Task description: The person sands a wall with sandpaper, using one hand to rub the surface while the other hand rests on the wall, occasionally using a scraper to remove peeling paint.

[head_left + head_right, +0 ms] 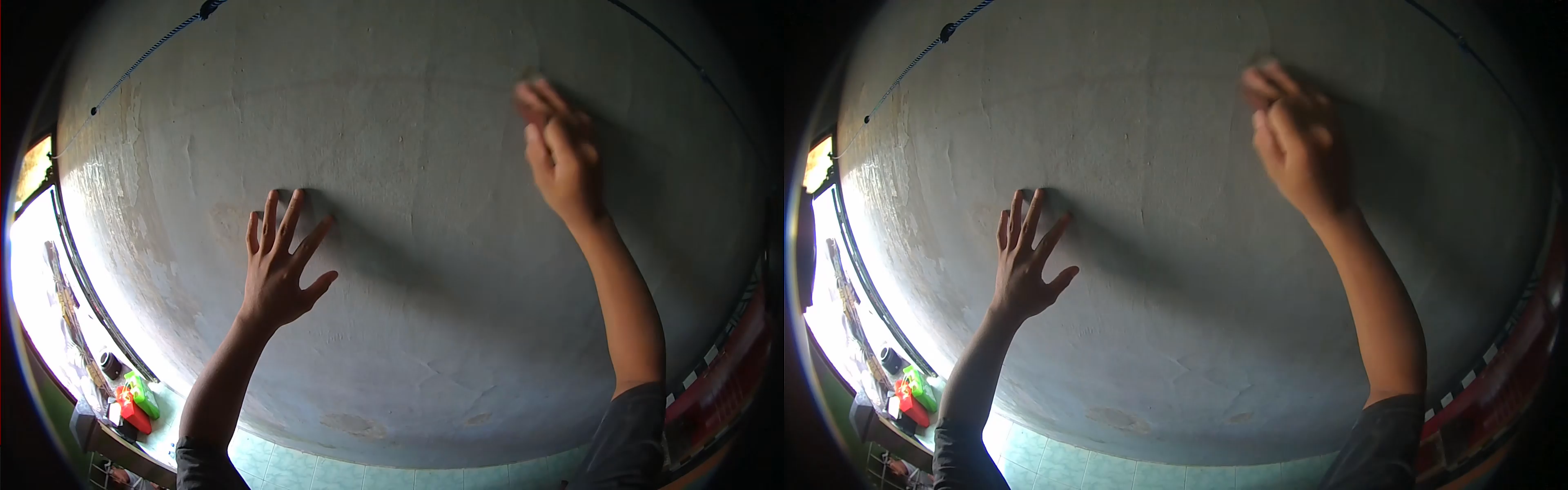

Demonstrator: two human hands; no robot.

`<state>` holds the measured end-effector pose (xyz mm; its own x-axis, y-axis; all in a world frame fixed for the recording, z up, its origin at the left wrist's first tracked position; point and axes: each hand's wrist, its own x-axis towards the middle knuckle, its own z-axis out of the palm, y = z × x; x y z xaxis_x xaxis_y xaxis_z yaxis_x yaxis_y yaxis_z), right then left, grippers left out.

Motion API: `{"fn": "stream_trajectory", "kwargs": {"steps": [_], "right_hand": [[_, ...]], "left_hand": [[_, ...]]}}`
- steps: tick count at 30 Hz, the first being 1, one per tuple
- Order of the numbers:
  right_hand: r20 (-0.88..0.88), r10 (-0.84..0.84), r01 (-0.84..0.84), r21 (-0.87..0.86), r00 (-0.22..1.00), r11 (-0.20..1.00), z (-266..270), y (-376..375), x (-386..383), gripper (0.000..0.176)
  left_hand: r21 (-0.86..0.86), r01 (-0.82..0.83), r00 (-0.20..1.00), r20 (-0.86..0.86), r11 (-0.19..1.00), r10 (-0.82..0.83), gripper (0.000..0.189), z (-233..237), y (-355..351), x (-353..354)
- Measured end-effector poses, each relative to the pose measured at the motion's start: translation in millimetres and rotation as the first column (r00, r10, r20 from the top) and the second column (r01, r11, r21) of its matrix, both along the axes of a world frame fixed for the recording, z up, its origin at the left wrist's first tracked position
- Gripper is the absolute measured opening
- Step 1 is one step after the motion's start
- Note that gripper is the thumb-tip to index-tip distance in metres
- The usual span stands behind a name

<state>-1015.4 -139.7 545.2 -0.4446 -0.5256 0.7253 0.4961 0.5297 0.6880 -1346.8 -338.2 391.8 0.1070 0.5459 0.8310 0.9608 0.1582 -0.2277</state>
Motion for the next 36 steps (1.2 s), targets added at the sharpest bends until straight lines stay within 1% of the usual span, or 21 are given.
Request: {"fn": "stream_trajectory", "kwargs": {"steps": [1,2,7,8,11,13,15,16,18,20,21,22,23,24,26,28,29,31,33,35,36], "right_hand": [[-0.131,-0.022,0.017,-0.043,0.991,0.999,2.3,2.1,5.0,0.006],[-0.069,-0.008,0.005,-0.045,0.998,0.999,-15.2,-2.2,-2.3,0.005],[0.614,0.164,-0.139,-0.088,0.772,0.986,-85.7,-9.5,-22.1,0.014],[0.489,0.057,-0.096,0.054,0.87,0.994,-64.9,-3.5,-12.1,0.011],[-0.063,0.052,-0.061,-0.159,0.997,0.985,-15.6,2.6,16.3,0.007],[-0.185,0.012,-0.043,-0.164,0.983,0.986,-21.2,-0.3,13.1,0.008],[0.172,-0.011,0.008,0.019,0.985,1.0,-62.2,-13.2,-2.9,0.008],[0.444,0.072,-0.067,-0.028,0.893,0.997,-99.4,-10.4,-5.3,0.019],[0.604,0.117,-0.105,-0.056,0.788,0.993,-114.9,-3.1,-1.3,0.025],[0.438,0.037,-0.053,0.026,0.898,0.998,-72.5,4.4,16.6,0.014],[0.173,-0.098,0.076,0.129,0.98,0.989,-42.7,5.8,28.9,0.008],[0.017,-0.004,0.005,-0.045,1.0,0.999,-18.2,11.7,44.0,0.009],[-0.143,-0.053,-0.014,-0.436,0.988,0.9,-16.8,3.0,47.9,0.011],[-0.291,-0.194,-0.087,-0.731,0.937,0.677,-15.6,-5.8,51.8,0.013],[-0.172,-0.151,0.051,-0.478,0.973,0.877,-38.4,-7.5,39.6,0.011],[0.281,0.019,0.011,-0.104,0.96,0.995,-122.7,-16.4,16.7,0.012],[0.527,0.126,-0.06,-0.14,0.841,0.988,-161.9,-19.8,6.0,0.013],[0.619,0.14,-0.047,-0.164,0.773,0.985,-183.0,-4.7,8.0,0.024],[0.504,0.086,0.02,-0.202,0.859,0.979,-157.7,6.8,31.6,0.035],[0.09,-0.258,0.253,0.071,0.962,0.965,-69.6,5.3,82.8,0.031],[-0.219,0.0,-0.058,-0.261,0.976,0.964,-48.5,29.1,90.0,0.018]], "left_hand": [[-0.002,0.003,1.0,-0.002,1.0,-0.003,0.09,-1.2,0.5,2.6],[-0.004,0.008,1.0,-0.007,1.0,-0.008,0.09,-2.1,1.1,5.8],[-0.013,0.001,1.0,-0.018,1.0,-0.002,0.091,-1.0,3.0,13.0],[-0.008,0.008,1.0,-0.025,1.0,-0.009,0.091,-2.5,3.9,11.5],[0.0,0.024,1.0,-0.021,1.0,-0.024,0.091,-6.8,5.6,12.4],[-0.002,0.03,0.999,-0.011,1.0,-0.03,0.091,-11.4,6.6,13.7],[0.0,0.037,0.999,-0.006,0.999,-0.037,0.093,-16.1,8.5,15.9],[0.006,0.042,0.999,-0.004,0.999,-0.042,0.094,-20.2,9.5,20.7],[0.011,0.05,0.999,0.0,0.999,-0.05,0.095,-24.5,10.6,25.3],[0.011,0.056,0.998,0.001,0.998,-0.056,0.097,-30.3,11.0,25.9],[0.007,0.058,0.998,0.006,0.998,-0.059,0.098,-34.3,11.3,26.4],[0.01,0.066,0.998,0.019,0.998,-0.067,0.094,-37.9,11.9,25.4],[0.015,0.075,0.997,0.028,0.997,-0.076,0.091,-42.1,13.3,25.4],[0.022,0.084,0.996,0.04,0.996,-0.085,0.088,-45.7,14.9,25.2],[0.014,0.085,0.995,0.051,0.996,-0.085,0.093,-54.2,15.8,25.4],[0.039,0.096,0.994,0.048,0.995,-0.098,0.095,-68.5,18.9,29.1],[0.04,0.104,0.993,0.053,0.994,-0.106,0.094,-74.5,21.0,29.1],[0.051,0.12,0.99,0.071,0.991,-0.123,0.091,-87.1,25.5,28.7],[0.077,0.131,0.985,0.103,0.988,-0.138,0.085,-98.2,31.3,29.5],[0.146,0.163,0.98,0.093,0.976,-0.177,0.083,-107.8,40.3,40.3],[0.165,0.175,0.977,0.094,0.971,-0.192,0.082,-111.1,43.2,38.2]]}}
